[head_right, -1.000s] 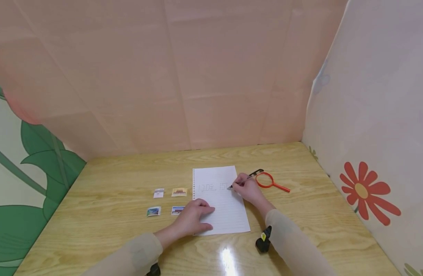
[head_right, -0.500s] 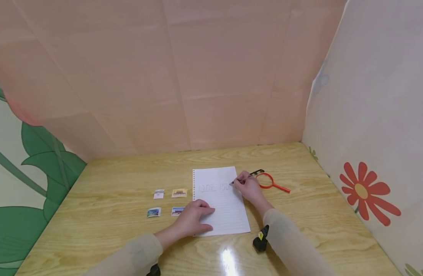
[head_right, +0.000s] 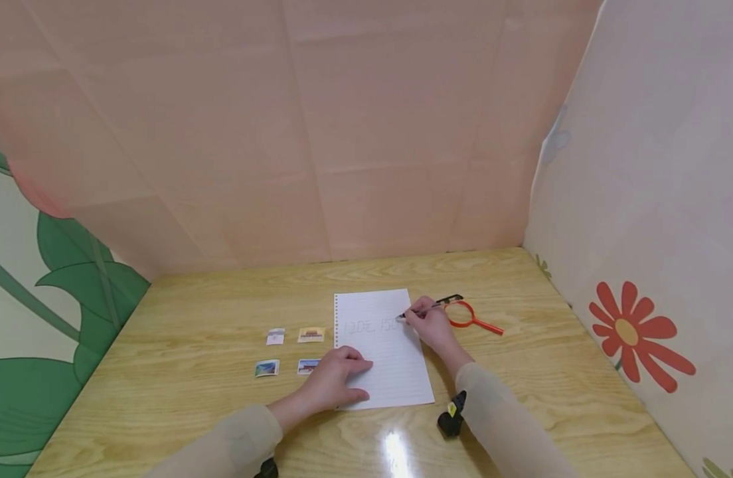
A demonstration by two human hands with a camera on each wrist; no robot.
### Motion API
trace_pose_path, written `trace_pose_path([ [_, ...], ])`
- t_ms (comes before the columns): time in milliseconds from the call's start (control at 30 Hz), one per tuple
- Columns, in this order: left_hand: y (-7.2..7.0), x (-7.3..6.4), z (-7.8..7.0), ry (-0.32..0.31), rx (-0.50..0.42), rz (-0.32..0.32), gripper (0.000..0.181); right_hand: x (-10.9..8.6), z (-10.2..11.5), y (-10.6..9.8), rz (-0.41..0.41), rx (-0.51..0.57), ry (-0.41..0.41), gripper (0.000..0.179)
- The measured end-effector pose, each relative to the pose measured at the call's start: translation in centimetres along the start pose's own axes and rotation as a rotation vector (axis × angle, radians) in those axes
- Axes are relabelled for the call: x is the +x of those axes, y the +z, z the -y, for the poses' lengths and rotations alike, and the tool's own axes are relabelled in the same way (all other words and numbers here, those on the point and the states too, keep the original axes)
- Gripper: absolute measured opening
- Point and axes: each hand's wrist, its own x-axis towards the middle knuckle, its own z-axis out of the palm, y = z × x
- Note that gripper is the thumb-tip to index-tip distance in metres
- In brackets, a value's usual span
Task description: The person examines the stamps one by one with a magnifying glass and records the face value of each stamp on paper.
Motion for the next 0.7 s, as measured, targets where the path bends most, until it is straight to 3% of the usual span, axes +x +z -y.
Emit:
trace_pose_path([
  [233,0.01,-0.05,-0.03,0.012,0.016,-0.006,0.053,-0.31,-0.45,-0.33,-0.063,-0.053,-0.006,0.009],
  [700,0.11,0.06,0.06,0.012,0.005,-0.012,0.053,-0.42,-0.20,-0.48,-0.031,-0.123,-0.042,0.009],
])
